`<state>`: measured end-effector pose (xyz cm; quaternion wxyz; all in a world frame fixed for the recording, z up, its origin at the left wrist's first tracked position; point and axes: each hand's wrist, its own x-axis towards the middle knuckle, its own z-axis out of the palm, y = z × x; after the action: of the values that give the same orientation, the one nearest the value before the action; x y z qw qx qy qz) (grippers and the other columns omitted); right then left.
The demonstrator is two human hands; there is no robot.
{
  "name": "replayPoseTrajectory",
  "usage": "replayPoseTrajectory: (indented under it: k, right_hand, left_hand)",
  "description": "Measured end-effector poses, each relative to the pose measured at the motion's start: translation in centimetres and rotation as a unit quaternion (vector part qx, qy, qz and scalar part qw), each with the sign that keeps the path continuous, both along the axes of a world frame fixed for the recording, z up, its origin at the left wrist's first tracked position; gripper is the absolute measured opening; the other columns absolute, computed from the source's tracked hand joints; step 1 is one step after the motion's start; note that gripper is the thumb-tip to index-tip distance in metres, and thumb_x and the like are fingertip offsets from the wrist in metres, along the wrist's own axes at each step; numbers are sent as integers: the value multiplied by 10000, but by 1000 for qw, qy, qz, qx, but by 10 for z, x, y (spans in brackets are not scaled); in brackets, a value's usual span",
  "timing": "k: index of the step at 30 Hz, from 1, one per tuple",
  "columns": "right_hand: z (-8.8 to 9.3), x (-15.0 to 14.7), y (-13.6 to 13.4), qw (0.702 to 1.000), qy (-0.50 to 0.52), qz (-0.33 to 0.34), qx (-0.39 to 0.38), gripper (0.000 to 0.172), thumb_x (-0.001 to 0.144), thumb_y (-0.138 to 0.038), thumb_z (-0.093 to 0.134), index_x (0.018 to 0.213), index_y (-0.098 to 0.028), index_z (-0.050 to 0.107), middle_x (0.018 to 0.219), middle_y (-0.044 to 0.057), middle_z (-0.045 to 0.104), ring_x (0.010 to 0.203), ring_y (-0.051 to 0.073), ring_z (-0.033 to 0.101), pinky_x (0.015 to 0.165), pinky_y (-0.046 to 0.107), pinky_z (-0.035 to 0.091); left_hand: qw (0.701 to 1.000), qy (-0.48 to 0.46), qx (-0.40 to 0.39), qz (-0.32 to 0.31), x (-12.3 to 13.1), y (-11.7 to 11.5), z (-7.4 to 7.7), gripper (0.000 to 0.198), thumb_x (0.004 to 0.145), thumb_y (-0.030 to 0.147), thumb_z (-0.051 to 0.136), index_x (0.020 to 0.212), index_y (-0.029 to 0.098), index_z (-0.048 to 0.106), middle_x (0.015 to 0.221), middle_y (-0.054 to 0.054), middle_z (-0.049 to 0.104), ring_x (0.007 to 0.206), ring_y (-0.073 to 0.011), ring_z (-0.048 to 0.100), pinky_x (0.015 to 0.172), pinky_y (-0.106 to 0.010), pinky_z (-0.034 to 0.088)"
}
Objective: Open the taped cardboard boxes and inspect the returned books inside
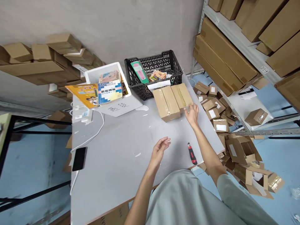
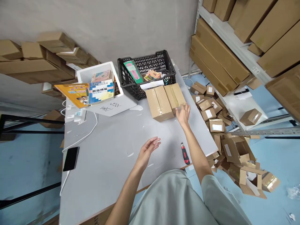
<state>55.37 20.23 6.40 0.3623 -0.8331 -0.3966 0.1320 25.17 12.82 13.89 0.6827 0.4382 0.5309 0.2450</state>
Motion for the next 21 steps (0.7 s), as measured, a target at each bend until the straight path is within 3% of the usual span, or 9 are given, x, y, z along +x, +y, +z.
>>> replayPoseTrajectory:
  k: [3,7,12,16,21]
  right_hand:
    - [-8,6,32,996,-10,5,-85,644,1001,-380,703,1539,-54,567,1817,307,294,1711,438,212,1327,617,324]
    - [-19,2,56,992,-25,1,-125,855,938,-472,789,1563,0,446,1812,395,202,1714,472,183,1317,635,326]
    - [-26,-5,73,988,-26,-9,-152,947,854,-449,822,1549,33,395,1797,461,106,1720,523,91,1298,731,295]
    - [-30,-7,75,982,-52,3,-184,1048,812,-414,890,1600,3,339,1811,451,12,1722,534,12,1286,760,270]
    - [-27,6,61,986,-51,-1,-158,1052,760,-444,936,1565,-65,374,1788,419,153,1679,498,157,1266,653,352]
  left_hand:
    - [1000,-4,-5,3,22,0,5,716,816,731,852,1283,195,773,1422,-201,777,1243,-361,784,1183,-562,547]
    - [1000,0,-17,14,37,-8,9,692,836,715,844,1290,199,771,1425,-193,778,1250,-353,782,1186,-545,545]
    - [999,27,-21,22,40,-14,5,711,784,723,871,1249,194,775,1398,-206,786,1228,-366,788,1158,-546,554]
    - [999,28,-16,8,40,-19,7,708,783,719,872,1252,197,774,1404,-206,784,1220,-358,791,1157,-535,553]
    - [1000,7,-19,-20,31,-33,7,686,792,713,874,1243,206,774,1381,-193,797,1202,-348,797,1146,-530,563]
